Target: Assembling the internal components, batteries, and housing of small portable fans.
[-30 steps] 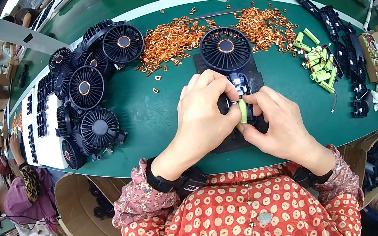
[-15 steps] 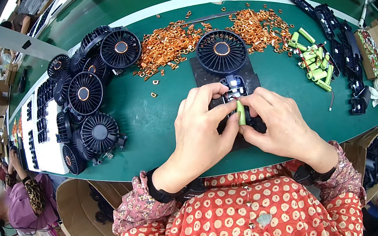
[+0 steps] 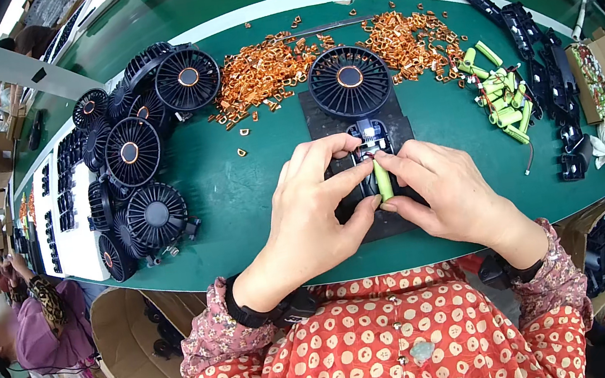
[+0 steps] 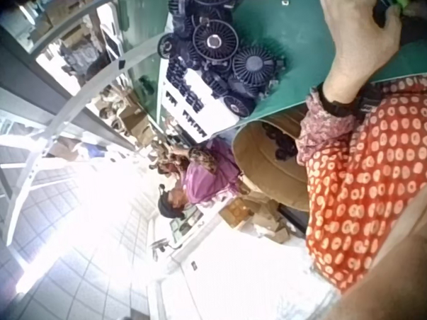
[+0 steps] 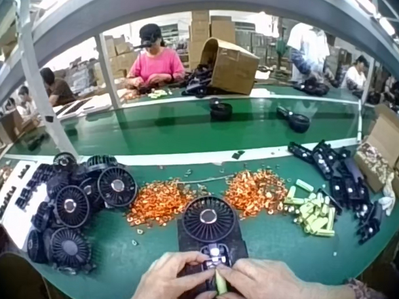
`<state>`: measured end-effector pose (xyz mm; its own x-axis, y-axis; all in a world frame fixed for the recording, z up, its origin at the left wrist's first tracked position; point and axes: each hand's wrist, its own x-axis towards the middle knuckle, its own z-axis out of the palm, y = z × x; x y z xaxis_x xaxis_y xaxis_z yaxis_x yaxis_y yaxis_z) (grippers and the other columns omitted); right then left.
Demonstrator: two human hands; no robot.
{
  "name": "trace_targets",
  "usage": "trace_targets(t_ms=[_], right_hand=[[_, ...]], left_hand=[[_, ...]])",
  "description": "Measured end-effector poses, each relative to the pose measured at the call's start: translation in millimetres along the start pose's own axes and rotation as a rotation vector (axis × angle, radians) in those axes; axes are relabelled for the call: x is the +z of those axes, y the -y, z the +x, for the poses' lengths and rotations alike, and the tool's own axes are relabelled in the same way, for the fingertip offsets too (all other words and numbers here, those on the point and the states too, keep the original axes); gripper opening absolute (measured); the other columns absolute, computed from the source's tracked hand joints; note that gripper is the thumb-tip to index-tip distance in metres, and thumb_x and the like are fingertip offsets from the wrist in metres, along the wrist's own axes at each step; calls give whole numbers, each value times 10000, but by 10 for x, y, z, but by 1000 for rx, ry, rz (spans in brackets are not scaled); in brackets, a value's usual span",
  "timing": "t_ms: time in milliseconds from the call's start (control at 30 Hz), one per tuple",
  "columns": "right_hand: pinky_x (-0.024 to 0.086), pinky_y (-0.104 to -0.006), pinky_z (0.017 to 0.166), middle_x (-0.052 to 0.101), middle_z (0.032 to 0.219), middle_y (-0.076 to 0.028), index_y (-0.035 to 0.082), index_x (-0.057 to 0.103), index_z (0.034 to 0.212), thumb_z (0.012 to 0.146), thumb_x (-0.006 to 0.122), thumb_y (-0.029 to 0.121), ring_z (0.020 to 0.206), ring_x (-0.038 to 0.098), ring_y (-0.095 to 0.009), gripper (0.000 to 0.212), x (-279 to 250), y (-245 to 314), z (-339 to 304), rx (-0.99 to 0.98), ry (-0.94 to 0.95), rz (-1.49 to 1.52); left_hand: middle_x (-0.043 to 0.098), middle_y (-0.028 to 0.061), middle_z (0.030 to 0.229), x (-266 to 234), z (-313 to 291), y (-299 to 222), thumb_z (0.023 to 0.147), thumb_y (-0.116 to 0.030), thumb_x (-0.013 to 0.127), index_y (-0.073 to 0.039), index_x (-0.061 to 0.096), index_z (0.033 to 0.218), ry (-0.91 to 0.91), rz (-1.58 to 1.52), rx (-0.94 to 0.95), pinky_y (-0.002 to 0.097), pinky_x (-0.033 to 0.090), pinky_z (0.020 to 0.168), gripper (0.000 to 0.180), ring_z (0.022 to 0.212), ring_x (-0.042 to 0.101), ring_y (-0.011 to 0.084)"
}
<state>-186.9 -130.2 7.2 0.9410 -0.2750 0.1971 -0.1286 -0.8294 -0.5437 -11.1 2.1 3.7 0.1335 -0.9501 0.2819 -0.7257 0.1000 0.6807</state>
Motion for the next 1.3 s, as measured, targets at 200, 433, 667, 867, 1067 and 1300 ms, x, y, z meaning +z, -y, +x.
trace_targets(t_ms=[200,433,667,867,1067,1300], right_hand=[[518,-420,672,571,937,-109,6,602,1184,796,773,188,848,633,-302,461,-26,22,10,36,0,-7],[529,-432,689,591,962,-116,13,598,1190,808,763,177,880,646,-315,447,-45,41,33,41,51,-16],[522,-427,689,586,950,-109,24,605,1194,820,765,186,858,643,-307,438,-47,19,18,73,59,51],[513,-416,680,571,911,-105,19,608,1199,827,766,193,828,630,-294,440,-8,11,-17,69,12,50],[510,-415,684,574,912,-105,4,593,1250,846,755,195,802,621,-291,475,-42,-40,-16,44,44,67],[499,-314,619,592,869,-66,16,574,1331,890,708,89,676,592,-168,467,-134,-105,-186,205,-28,439]], left_hand=[[606,136,1201,149,4,-122,708,-31,750,-8,691,1048,-148,112,-29,385,508,890,346,1060,602,307],[626,117,1187,225,-31,-51,690,-24,770,-18,693,1025,-206,81,-38,386,520,877,344,1048,615,294],[644,149,1268,278,-129,42,714,-57,786,-93,725,1049,-285,225,189,389,571,829,342,1044,656,328],[624,167,1307,258,-143,36,720,-68,780,-97,742,1076,-236,332,227,372,585,810,359,1064,653,331],[616,180,1316,227,-111,-9,721,-63,776,-93,746,1087,-200,342,219,372,587,800,368,1062,655,328],[588,210,1371,160,-172,-16,771,-33,748,-78,713,1193,-189,144,104,388,558,902,426,1107,664,337]])
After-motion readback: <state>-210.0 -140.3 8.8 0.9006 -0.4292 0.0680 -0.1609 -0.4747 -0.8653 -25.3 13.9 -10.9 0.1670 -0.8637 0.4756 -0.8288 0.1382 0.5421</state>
